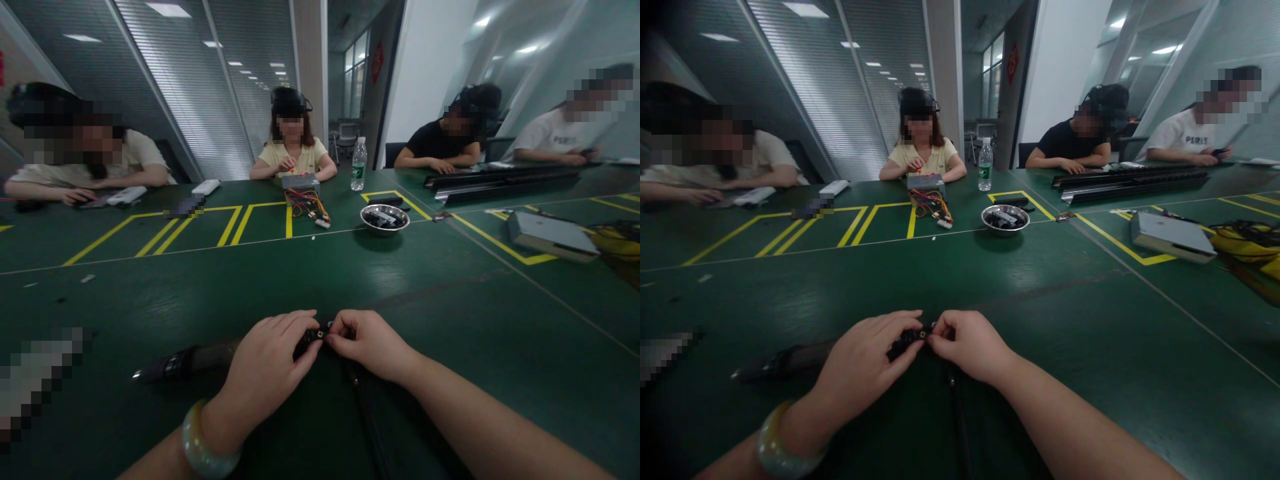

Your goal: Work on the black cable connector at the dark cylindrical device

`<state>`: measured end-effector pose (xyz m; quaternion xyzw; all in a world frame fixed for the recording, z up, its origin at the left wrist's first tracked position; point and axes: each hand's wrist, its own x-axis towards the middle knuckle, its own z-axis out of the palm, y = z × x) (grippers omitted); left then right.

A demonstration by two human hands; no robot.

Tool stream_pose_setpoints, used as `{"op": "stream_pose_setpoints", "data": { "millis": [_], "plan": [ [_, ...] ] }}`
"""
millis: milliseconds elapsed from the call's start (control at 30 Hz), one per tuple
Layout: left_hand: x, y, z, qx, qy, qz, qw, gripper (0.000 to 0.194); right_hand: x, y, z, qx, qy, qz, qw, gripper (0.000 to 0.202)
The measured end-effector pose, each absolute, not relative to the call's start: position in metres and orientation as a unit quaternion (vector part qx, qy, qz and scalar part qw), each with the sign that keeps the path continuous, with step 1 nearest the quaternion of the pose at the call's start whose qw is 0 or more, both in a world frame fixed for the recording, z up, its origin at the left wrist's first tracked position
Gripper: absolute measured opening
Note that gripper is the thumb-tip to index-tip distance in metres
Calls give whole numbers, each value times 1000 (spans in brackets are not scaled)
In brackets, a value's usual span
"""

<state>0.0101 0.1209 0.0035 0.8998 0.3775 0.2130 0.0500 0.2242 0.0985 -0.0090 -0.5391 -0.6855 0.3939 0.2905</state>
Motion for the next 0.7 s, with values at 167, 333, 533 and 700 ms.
{"op": "stream_pose_setpoints", "data": {
  "millis": [167, 333, 533, 700],
  "plan": [
    [10, 120, 5, 908, 361, 209, 44, 15, 225, 98, -8, -539, -689, 392, 284, 10],
    [11, 121, 8, 914, 347, 205, 45, 19, 226, 98, -9, -535, -688, 396, 290, 10],
    [11, 121, 8, 916, 339, 214, 37, 21, 225, 98, -9, -535, -687, 397, 291, 10],
    [11, 119, 10, 915, 344, 205, 46, 22, 225, 98, -10, -529, -686, 404, 293, 10]
  ]
}}
